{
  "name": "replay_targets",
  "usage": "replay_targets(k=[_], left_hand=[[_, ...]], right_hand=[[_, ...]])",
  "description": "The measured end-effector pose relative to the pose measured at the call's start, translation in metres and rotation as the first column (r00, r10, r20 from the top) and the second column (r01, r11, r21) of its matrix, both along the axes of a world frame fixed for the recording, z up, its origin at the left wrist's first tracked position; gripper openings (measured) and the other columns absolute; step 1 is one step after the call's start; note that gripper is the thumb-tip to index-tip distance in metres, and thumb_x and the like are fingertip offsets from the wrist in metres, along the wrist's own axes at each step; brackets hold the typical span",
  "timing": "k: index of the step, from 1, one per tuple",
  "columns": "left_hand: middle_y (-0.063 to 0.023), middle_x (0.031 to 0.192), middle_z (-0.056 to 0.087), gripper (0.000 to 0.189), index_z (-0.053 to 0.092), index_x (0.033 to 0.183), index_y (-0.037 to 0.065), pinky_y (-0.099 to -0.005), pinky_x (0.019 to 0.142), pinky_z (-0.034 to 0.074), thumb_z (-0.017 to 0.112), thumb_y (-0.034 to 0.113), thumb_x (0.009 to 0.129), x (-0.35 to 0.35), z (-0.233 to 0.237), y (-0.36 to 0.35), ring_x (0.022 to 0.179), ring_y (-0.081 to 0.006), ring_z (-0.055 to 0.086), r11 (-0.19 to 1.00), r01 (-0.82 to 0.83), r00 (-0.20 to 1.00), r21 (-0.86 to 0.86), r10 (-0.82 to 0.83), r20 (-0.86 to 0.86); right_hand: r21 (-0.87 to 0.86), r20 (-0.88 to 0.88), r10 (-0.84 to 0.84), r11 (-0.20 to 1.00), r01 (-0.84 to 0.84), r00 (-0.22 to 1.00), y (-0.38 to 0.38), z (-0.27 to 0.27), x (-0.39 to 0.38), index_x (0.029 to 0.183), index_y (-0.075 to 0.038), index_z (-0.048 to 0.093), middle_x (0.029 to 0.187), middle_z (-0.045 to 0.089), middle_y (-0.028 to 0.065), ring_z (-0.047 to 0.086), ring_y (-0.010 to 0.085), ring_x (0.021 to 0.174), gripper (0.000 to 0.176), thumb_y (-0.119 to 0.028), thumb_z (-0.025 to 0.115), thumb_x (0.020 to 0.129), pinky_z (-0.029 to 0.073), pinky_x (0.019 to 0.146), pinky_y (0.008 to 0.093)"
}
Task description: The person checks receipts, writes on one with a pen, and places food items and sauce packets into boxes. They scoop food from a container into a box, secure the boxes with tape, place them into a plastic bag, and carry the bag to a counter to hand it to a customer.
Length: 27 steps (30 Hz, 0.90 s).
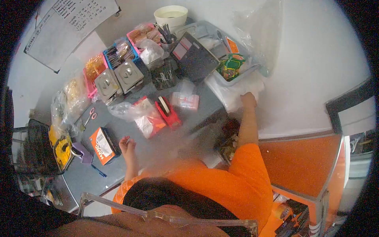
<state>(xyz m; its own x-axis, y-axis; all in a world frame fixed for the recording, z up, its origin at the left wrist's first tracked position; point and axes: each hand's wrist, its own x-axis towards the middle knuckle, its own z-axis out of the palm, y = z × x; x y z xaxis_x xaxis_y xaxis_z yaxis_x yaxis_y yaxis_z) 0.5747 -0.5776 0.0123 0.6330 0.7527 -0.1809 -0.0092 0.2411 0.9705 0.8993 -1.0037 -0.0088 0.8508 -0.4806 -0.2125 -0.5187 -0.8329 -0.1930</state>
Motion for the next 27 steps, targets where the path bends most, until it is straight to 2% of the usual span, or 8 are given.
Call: replay_targets(k=[3, 9, 13, 15, 16, 18, 25, 27], left_hand=[[-0.0084, 0.11, 0.044, 0.033, 0.038, 0.107, 0.006, -0.0263, 0.073, 0.04, 0.05, 0.0, 0.077, -0.007, 0.002, -0.004, 0.087, -0.014, 0.046, 1.0, 0.017, 1.0, 0.006, -0.017, 0.023], [-0.0084, 0.107, 0.046, 0.031, 0.039, 0.106, 0.005, -0.0249, 0.072, 0.039, 0.048, -0.001, 0.077, -0.016, 0.0, -0.001, 0.083, -0.0117, 0.046, 0.996, 0.046, 0.994, 0.074, -0.053, 0.095], [-0.008, 0.105, 0.048, 0.03, 0.041, 0.104, 0.005, -0.0242, 0.071, 0.039, 0.048, -0.001, 0.077, -0.028, 0.0, 0.003, 0.08, -0.0108, 0.046, 0.997, 0.031, 0.998, 0.076, -0.035, 0.043], [-0.0079, 0.105, 0.048, 0.029, 0.041, 0.104, 0.005, -0.0239, 0.071, 0.039, 0.048, -0.001, 0.077, -0.031, 0.001, 0.004, 0.08, -0.0105, 0.046, 0.998, -0.004, 1.0, 0.066, 0.003, 0.014], [-0.0077, 0.105, 0.048, 0.029, 0.041, 0.104, 0.005, -0.0239, 0.07, 0.039, 0.049, -0.001, 0.077, -0.032, -0.001, 0.006, 0.08, -0.0105, 0.046, 0.998, -0.004, 1.0, 0.061, 0.003, 0.03], [-0.0076, 0.105, 0.049, 0.028, 0.041, 0.104, 0.005, -0.0239, 0.07, 0.039, 0.049, -0.001, 0.077, -0.035, -0.001, 0.007, 0.08, -0.0105, 0.046, 0.998, -0.014, 0.999, 0.054, 0.011, 0.045], [-0.0059, 0.1, 0.05, 0.026, 0.043, 0.101, 0.007, -0.0239, 0.07, 0.038, 0.05, 0.0, 0.077, -0.042, 0.005, 0.012, 0.079, -0.0102, 0.046, 0.998, 0.031, 0.998, 0.058, -0.034, 0.05], [-0.0053, 0.099, 0.05, 0.025, 0.043, 0.1, 0.007, -0.0237, 0.07, 0.038, 0.051, 0.0, 0.078, -0.044, 0.005, 0.014, 0.079, -0.0101, 0.045, 0.998, 0.033, 0.998, 0.058, -0.036, 0.057]], right_hand=[[0.066, 0.052, -0.014, 0.998, 0.01, 0.999, 0.002, -0.024, 0.009, 0.097, -0.002, 0.053, 0.107, 0.055, 0.0192, 0.05, 0.0358, 0.104, 0.037, -0.022, 0.062, 0.068, 0.037, 0.087, 0.0504], [0.096, 0.055, -0.17, 0.982, 0.164, 0.984, 0.021, -0.007, -0.004, 0.111, 0.001, 0.041, 0.112, 0.052, 0.0182, 0.05, 0.0357, 0.104, 0.05, -0.026, 0.056, 0.073, 0.036, 0.088, 0.0491], [-0.016, -0.095, -0.054, 0.998, 0.053, 0.994, -0.008, -0.059, 0.029, 0.117, 0.004, 0.029, 0.111, 0.05, 0.0228, 0.048, 0.0345, 0.106, 0.065, -0.018, 0.063, 0.067, 0.038, 0.089, 0.046], [0.215, 0.066, -0.181, 0.963, 0.163, 0.981, 0.013, -0.023, 0.01, 0.115, 0.001, 0.034, 0.111, 0.051, 0.0196, 0.05, 0.0385, 0.102, 0.062, -0.027, 0.063, 0.068, 0.034, 0.09, 0.049], [0.216, 0.07, -0.173, 0.964, 0.154, 0.982, 0.008, -0.03, 0.016, 0.115, 0.001, 0.034, 0.111, 0.051, 0.0196, 0.05, 0.0385, 0.102, 0.062, -0.027, 0.063, 0.068, 0.034, 0.09, 0.049], [0.176, 0.172, -0.205, 0.969, 0.175, 0.964, -0.02, -0.063, 0.037, 0.106, 0.007, 0.041, 0.103, 0.055, 0.0225, 0.054, 0.0308, 0.098, 0.066, -0.023, 0.075, 0.057, 0.044, 0.083, 0.0337], [0.347, 0.305, -0.331, 0.912, 0.22, 0.893, -0.03, -0.031, 0.023, 0.083, 0.004, 0.057, 0.076, 0.061, 0.0187, 0.059, 0.0238, 0.068, 0.034, -0.015, 0.073, 0.059, 0.048, 0.064, 0.0316], [0.545, 0.58, -0.501, 0.825, 0.152, 0.642, -0.011, 0.007, 0.012, 0.088, 0.003, 0.056, 0.075, 0.059, 0.0147, 0.057, 0.0217, 0.067, 0.031, -0.009, 0.068, 0.063, 0.046, 0.061, 0.0307]])
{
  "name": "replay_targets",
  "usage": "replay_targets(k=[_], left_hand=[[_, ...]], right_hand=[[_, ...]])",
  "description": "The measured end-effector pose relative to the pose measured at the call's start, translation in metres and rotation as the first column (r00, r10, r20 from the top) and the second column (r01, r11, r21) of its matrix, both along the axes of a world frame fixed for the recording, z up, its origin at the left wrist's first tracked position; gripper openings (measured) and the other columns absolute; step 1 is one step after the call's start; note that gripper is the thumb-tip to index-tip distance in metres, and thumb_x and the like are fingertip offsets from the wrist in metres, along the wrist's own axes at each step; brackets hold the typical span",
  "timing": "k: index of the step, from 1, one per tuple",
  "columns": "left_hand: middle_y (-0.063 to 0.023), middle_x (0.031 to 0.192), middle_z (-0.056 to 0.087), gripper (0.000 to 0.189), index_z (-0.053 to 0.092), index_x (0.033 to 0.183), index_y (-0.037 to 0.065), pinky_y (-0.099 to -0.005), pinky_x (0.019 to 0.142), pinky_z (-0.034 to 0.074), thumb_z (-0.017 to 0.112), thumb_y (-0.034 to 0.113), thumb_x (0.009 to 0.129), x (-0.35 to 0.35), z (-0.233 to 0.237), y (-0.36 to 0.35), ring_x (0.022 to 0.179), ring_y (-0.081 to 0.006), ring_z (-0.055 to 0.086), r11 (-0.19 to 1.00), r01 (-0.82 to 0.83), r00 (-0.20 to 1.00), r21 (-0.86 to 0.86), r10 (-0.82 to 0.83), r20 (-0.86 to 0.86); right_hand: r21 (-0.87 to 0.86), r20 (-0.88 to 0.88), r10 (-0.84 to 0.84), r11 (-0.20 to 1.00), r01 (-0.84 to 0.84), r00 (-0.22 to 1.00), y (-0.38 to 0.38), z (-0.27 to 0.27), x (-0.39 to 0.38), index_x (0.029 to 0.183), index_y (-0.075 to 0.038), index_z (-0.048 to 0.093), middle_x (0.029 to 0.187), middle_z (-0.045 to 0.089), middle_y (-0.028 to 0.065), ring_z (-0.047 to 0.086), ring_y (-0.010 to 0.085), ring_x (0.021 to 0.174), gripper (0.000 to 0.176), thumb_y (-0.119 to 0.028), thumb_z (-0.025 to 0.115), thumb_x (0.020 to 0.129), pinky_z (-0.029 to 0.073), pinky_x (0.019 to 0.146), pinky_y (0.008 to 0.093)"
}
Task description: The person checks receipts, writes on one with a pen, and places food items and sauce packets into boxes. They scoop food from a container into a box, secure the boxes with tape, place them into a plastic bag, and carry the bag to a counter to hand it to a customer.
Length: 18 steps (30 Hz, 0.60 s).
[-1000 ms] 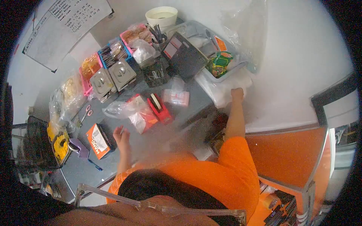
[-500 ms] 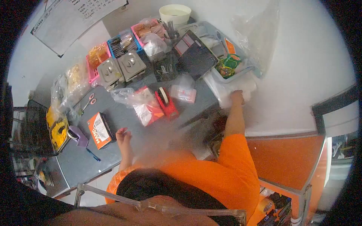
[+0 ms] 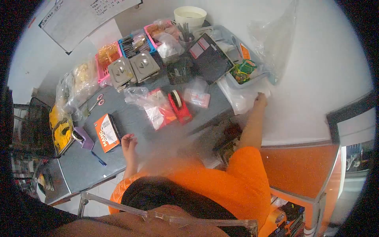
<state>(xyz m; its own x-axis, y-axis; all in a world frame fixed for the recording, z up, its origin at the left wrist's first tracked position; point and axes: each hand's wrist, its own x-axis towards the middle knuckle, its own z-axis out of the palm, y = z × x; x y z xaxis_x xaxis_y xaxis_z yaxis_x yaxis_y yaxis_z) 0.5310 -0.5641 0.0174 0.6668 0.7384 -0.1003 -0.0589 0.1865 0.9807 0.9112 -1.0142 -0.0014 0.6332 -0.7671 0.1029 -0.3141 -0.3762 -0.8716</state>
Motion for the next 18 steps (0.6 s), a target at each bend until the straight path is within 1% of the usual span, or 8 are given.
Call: replay_targets(k=[3, 7, 9, 10, 12, 14, 17, 18], left_hand=[[-0.0047, 0.097, 0.051, 0.021, 0.045, 0.097, 0.006, -0.0238, 0.071, 0.038, 0.052, 0.001, 0.077, -0.004, 0.005, 0.004, 0.079, -0.0102, 0.045, 1.0, 0.021, 0.999, -0.005, -0.021, 0.028], [-0.0048, 0.097, 0.051, 0.018, 0.047, 0.095, 0.004, -0.0241, 0.076, 0.038, 0.053, 0.002, 0.078, -0.003, 0.025, 0.004, 0.086, -0.0109, 0.047, 0.952, 0.225, 0.972, 0.207, -0.235, 0.023], [-0.0052, 0.099, 0.052, 0.019, 0.048, 0.098, 0.003, -0.0246, 0.08, 0.038, 0.052, 0.003, 0.079, -0.001, 0.046, 0.001, 0.091, -0.0115, 0.048, 0.914, 0.325, 0.94, 0.242, -0.34, 0.022], [-0.006, 0.101, 0.052, 0.025, 0.047, 0.104, 0.002, -0.0255, 0.083, 0.037, 0.052, 0.003, 0.08, 0.001, 0.057, -0.001, 0.097, -0.0125, 0.047, 0.86, 0.442, 0.88, 0.257, -0.471, 0.065], [-0.0069, 0.103, 0.052, 0.03, 0.046, 0.11, 0.002, -0.0264, 0.085, 0.037, 0.051, 0.003, 0.081, 0.004, 0.08, -0.007, 0.102, -0.0135, 0.047, 0.805, 0.523, 0.819, 0.282, -0.566, 0.098], [-0.0094, 0.108, 0.052, 0.038, 0.042, 0.12, 0.002, -0.028, 0.086, 0.039, 0.05, 0.003, 0.082, 0.003, 0.096, -0.011, 0.103, -0.0162, 0.048, 0.831, 0.51, 0.819, -0.223, -0.39, 0.422], [-0.0103, 0.108, 0.053, 0.034, 0.046, 0.117, 0.001, -0.0278, 0.082, 0.041, 0.05, 0.002, 0.083, -0.007, 0.087, 0.013, 0.096, -0.0174, 0.052, 0.95, 0.296, 0.951, -0.101, -0.283, 0.125], [-0.0103, 0.108, 0.053, 0.034, 0.046, 0.117, 0.001, -0.0278, 0.082, 0.041, 0.05, 0.002, 0.083, -0.017, 0.085, 0.021, 0.096, -0.0174, 0.052, 0.962, 0.258, 0.962, -0.095, -0.246, 0.12]], right_hand=[[0.257, 0.565, -0.257, 0.958, 0.128, 0.784, 0.05, 0.069, -0.027, 0.096, 0.002, 0.053, 0.075, 0.056, 0.0087, 0.052, 0.0186, 0.065, 0.029, -0.001, 0.061, 0.068, 0.042, 0.056, 0.0293], [-0.359, 0.637, 0.23, 0.933, 0.019, 0.736, 0.143, 0.14, -0.112, 0.096, -0.001, 0.053, 0.078, 0.052, 0.0059, 0.05, 0.0171, 0.069, 0.024, -0.003, 0.055, 0.073, 0.042, 0.059, 0.0268], [-0.421, 0.539, 0.604, 0.797, -0.433, 0.588, 0.212, 0.15, -0.172, 0.076, -0.004, 0.052, 0.074, 0.054, 0.0084, 0.052, 0.0224, 0.069, 0.003, -0.003, 0.054, 0.075, 0.042, 0.075, 0.0341], [-0.683, 0.373, 0.865, 0.5, -0.533, 0.335, 0.236, 0.154, -0.199, 0.07, -0.007, 0.05, 0.072, 0.053, 0.0075, 0.052, 0.0231, 0.066, 0.006, -0.002, 0.052, 0.073, 0.035, 0.089, 0.0418], [-0.739, 0.039, 0.998, 0.055, -0.671, 0.038, 0.289, 0.149, -0.253, 0.066, -0.008, 0.05, 0.068, 0.05, 0.0075, 0.05, 0.0222, 0.067, 0.008, -0.002, 0.055, 0.065, 0.029, 0.094, 0.0499], [-0.674, -0.136, 0.814, -0.494, -0.55, -0.565, 0.316, 0.088, -0.281, 0.074, -0.007, 0.054, 0.075, 0.051, 0.0091, 0.051, 0.0234, 0.073, 0.01, -0.006, 0.058, 0.065, 0.031, 0.091, 0.0493], [-0.11, -0.048, 0.65, -0.758, -0.643, -0.759, 0.335, 0.125, -0.303, 0.086, -0.007, 0.057, 0.083, 0.05, 0.0102, 0.051, 0.0259, 0.078, 0.022, -0.01, 0.061, 0.065, 0.033, 0.087, 0.0501], [-0.113, -0.041, 0.619, -0.783, -0.612, -0.784, 0.338, 0.123, -0.303, 0.086, -0.007, 0.057, 0.083, 0.05, 0.0102, 0.051, 0.0259, 0.078, 0.022, -0.01, 0.061, 0.065, 0.033, 0.087, 0.0501]])
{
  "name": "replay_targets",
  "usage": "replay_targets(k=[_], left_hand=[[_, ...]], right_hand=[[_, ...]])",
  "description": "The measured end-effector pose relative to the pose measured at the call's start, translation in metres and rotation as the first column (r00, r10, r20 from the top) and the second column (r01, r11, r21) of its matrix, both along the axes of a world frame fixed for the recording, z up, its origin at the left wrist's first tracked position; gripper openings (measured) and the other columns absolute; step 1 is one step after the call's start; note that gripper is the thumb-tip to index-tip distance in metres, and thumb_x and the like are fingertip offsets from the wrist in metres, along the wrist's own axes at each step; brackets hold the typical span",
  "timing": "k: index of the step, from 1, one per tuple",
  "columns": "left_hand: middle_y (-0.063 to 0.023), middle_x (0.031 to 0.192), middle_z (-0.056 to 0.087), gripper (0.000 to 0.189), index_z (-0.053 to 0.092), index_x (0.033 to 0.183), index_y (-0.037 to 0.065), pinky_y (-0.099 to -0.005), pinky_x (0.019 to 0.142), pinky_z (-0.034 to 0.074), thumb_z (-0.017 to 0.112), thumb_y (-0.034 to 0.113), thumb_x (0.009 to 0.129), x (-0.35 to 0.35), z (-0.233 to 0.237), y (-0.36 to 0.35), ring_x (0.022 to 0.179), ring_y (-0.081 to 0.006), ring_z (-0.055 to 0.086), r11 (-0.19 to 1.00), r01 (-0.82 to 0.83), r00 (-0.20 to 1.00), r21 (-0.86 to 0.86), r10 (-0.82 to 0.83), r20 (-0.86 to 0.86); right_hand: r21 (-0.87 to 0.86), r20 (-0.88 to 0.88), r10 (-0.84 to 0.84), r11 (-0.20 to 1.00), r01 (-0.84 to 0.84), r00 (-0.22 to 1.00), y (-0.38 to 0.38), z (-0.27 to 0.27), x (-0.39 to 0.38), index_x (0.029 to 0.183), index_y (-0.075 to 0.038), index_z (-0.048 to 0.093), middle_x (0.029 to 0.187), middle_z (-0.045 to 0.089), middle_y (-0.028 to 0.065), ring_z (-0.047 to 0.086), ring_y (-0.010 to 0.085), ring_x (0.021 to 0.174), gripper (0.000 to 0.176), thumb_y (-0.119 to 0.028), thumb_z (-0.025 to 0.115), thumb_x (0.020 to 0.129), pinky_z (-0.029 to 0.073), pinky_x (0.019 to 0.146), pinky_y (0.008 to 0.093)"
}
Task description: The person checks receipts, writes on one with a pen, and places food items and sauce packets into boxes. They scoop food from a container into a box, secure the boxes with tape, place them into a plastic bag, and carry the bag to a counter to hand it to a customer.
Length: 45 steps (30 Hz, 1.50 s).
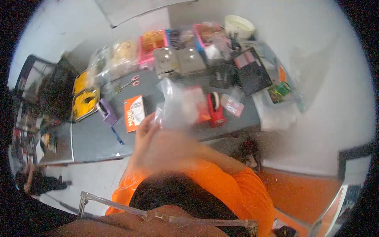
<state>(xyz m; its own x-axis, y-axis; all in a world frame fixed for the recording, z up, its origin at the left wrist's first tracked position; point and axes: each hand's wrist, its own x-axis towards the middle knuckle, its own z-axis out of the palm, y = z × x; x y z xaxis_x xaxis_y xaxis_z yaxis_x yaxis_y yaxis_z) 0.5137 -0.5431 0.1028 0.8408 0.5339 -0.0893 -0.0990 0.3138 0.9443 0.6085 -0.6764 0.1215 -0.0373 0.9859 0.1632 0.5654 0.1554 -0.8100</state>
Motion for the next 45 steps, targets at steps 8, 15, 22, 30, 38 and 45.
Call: replay_targets(k=[8, 15, 22, 30, 38, 45], left_hand=[[-0.004, 0.081, 0.06, 0.024, 0.063, 0.087, 0.011, -0.0351, 0.079, 0.041, 0.06, 0.004, 0.065, -0.067, 0.046, 0.033, 0.081, -0.0228, 0.054, 0.266, 0.12, 0.986, 0.957, -0.146, -0.083], [0.0008, 0.088, 0.062, 0.021, 0.063, 0.083, 0.014, -0.0347, 0.082, 0.042, 0.058, 0.006, 0.064, -0.111, 0.075, 0.041, 0.086, -0.017, 0.057, -0.099, -0.154, 0.977, 0.983, 0.133, 0.166], [-0.0064, 0.077, 0.062, 0.024, 0.061, 0.085, 0.007, -0.0259, 0.059, 0.046, 0.053, -0.004, 0.065, -0.138, 0.053, 0.052, 0.063, -0.0179, 0.058, -0.093, -0.363, 0.884, 0.927, 0.282, 0.374], [-0.0039, 0.063, 0.056, 0.027, 0.055, 0.098, -0.001, -0.0182, 0.043, 0.034, 0.041, -0.01, 0.077, -0.146, 0.011, 0.038, 0.045, -0.0046, 0.044, 0.443, -0.597, 0.702, 0.669, 0.692, 0.168], [-0.0107, 0.081, 0.058, 0.025, 0.053, 0.102, -0.001, -0.0268, 0.058, 0.043, 0.053, 0.0, 0.077, -0.131, 0.032, 0.059, 0.063, -0.0161, 0.054, 0.09, -0.369, 0.574, 0.925, 0.805, 0.151], [-0.0111, 0.083, 0.056, 0.023, 0.054, 0.095, -0.001, -0.0295, 0.071, 0.044, 0.061, 0.01, 0.076, -0.06, -0.017, -0.003, 0.078, -0.0176, 0.056, 0.849, -0.11, 0.968, 0.517, 0.209, -0.137]], right_hand=[[0.132, 0.509, -0.116, 0.99, 0.056, 0.853, 0.022, 0.021, 0.026, 0.077, -0.009, 0.06, 0.116, 0.049, 0.0037, 0.037, 0.0225, 0.112, 0.02, -0.017, 0.067, 0.06, 0.012, 0.099, 0.0486], [-0.216, 0.27, -0.08, 0.966, 0.141, 0.96, 0.035, 0.051, 0.029, 0.066, -0.006, 0.053, 0.093, 0.06, 0.0063, 0.056, 0.0223, 0.085, 0.026, -0.025, 0.07, 0.065, 0.041, 0.078, 0.0356], [-0.311, 0.301, 0.214, 0.943, -0.116, 0.929, 0.031, 0.057, 0.072, 0.076, -0.004, 0.058, 0.077, 0.06, 0.0127, 0.057, 0.0294, 0.07, 0.028, -0.03, 0.067, 0.068, 0.043, 0.062, 0.0344], [0.019, -0.991, 0.009, 0.997, -0.072, -0.137, 0.013, -0.018, 0.029, 0.117, 0.001, 0.044, 0.113, 0.049, 0.0192, 0.05, 0.0307, 0.1, 0.083, -0.063, 0.052, 0.065, 0.037, 0.086, 0.0424], [-0.296, -0.874, -0.295, 0.953, 0.058, 0.386, 0.012, -0.022, 0.039, 0.089, -0.001, 0.057, 0.075, 0.057, 0.0031, 0.054, 0.0131, 0.065, 0.018, -0.01, 0.064, 0.076, 0.043, 0.058, 0.024], [-0.47, -0.683, -0.527, 0.847, 0.248, 0.507, 0.044, -0.006, -0.026, 0.092, -0.001, 0.057, 0.081, 0.058, 0.0036, 0.054, 0.0109, 0.071, 0.014, -0.009, 0.058, 0.08, 0.043, 0.063, 0.0226]])
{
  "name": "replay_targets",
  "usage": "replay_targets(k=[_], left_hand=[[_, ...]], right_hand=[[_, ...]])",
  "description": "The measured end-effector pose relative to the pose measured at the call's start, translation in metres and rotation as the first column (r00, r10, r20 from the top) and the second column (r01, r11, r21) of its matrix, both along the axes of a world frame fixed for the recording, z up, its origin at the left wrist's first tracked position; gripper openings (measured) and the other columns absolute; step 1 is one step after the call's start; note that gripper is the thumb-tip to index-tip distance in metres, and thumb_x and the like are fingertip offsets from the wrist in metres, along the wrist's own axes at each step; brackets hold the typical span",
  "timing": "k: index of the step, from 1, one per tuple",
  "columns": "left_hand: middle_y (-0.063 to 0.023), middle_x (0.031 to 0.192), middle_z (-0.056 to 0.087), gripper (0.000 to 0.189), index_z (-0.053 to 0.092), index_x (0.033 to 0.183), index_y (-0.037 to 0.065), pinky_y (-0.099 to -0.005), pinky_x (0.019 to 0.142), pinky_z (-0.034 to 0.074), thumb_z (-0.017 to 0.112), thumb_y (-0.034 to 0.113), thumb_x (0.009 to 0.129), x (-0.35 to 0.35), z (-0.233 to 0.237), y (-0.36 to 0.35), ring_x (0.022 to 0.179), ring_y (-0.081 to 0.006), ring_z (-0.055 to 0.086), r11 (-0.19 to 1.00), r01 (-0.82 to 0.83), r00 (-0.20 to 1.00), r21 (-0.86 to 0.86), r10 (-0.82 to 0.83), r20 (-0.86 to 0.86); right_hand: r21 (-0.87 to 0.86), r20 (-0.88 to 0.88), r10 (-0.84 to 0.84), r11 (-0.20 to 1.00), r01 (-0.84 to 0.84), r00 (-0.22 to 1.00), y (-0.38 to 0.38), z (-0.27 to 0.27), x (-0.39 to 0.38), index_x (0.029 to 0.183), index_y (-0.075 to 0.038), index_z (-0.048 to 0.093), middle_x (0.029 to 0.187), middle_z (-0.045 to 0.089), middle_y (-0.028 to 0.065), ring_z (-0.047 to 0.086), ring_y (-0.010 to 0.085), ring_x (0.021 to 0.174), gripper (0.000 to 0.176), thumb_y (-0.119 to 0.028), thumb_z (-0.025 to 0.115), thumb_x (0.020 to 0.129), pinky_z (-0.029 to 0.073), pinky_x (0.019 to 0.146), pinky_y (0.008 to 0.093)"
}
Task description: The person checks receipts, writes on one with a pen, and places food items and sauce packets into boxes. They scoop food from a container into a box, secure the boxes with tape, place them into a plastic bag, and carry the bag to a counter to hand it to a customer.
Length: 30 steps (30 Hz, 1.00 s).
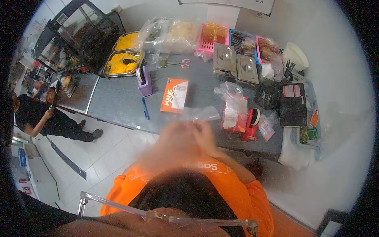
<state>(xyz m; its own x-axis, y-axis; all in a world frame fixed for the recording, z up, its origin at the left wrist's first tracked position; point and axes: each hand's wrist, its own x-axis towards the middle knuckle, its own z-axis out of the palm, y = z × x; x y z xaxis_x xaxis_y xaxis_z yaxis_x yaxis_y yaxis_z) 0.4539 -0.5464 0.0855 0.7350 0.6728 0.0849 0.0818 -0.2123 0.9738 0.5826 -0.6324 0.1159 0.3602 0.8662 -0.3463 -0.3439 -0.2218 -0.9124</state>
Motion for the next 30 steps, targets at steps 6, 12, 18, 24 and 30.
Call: replay_targets(k=[6, 12, 18, 24, 30], left_hand=[[-0.0062, 0.074, 0.057, 0.008, 0.056, 0.079, 0.001, -0.0269, 0.064, 0.044, 0.049, 0.005, 0.081, -0.019, 0.047, 0.009, 0.067, -0.0133, 0.054, 0.511, 0.035, 0.894, -0.859, 0.368, 0.255], [0.0022, 0.054, 0.038, 0.02, 0.042, 0.061, 0.011, -0.0245, 0.047, 0.032, 0.047, 0.014, 0.081, -0.087, 0.052, 0.045, 0.047, -0.0086, 0.035, 0.164, 0.128, 0.763, -0.978, 0.614, 0.203], [0.0024, 0.059, 0.041, 0.017, 0.042, 0.066, 0.011, -0.0225, 0.045, 0.03, 0.052, 0.016, 0.079, -0.114, 0.073, 0.042, 0.049, -0.008, 0.037, 0.598, -0.383, 0.71, -0.704, 0.678, 0.19], [-0.0042, 0.068, 0.047, 0.022, 0.045, 0.073, 0.006, -0.0285, 0.053, 0.038, 0.062, 0.019, 0.074, -0.046, 0.092, 0.012, 0.06, -0.0185, 0.047, 0.96, 0.006, 0.998, 0.279, -0.025, 0.066], [-0.0085, 0.063, 0.046, 0.023, 0.048, 0.068, 0.004, -0.0332, 0.052, 0.038, 0.062, 0.0, 0.051, -0.072, 0.082, 0.054, 0.059, -0.0256, 0.047, 0.414, -0.301, 0.83, 0.859, 0.557, 0.023]], right_hand=[[0.162, -0.218, -0.082, 0.98, 0.119, 0.973, -0.007, 0.002, 0.008, 0.071, -0.008, 0.05, 0.062, 0.05, -0.0015, 0.048, 0.0127, 0.055, 0.024, -0.026, 0.045, 0.087, 0.041, 0.055, 0.029], [0.011, -0.512, -0.168, 0.979, 0.202, 0.843, -0.036, 0.024, 0.062, 0.058, -0.014, 0.032, 0.049, 0.028, -0.0044, 0.025, 0.0091, 0.041, 0.035, -0.028, 0.043, 0.088, 0.022, 0.04, 0.0262], [0.197, -0.234, 0.174, 0.972, -0.129, 0.957, -0.069, -0.006, 0.126, 0.08, -0.007, 0.049, 0.066, 0.047, 0.0045, 0.048, 0.0174, 0.06, 0.021, -0.027, 0.055, 0.082, 0.039, 0.052, 0.0277], [0.04, 0.996, 0.0, 0.904, -0.426, 0.093, 0.007, 0.053, 0.037, 0.121, -0.009, 0.039, 0.12, 0.04, 0.0122, 0.035, 0.0245, 0.116, 0.073, -0.025, 0.072, 0.058, 0.024, 0.097, 0.0425], [0.138, 0.984, -0.081, 0.907, -0.399, 0.157, 0.017, 0.029, 0.028, 0.088, -0.007, 0.057, 0.078, 0.059, 0.0096, 0.057, 0.0259, 0.077, 0.026, -0.005, 0.062, 0.062, 0.04, 0.078, 0.0393]])
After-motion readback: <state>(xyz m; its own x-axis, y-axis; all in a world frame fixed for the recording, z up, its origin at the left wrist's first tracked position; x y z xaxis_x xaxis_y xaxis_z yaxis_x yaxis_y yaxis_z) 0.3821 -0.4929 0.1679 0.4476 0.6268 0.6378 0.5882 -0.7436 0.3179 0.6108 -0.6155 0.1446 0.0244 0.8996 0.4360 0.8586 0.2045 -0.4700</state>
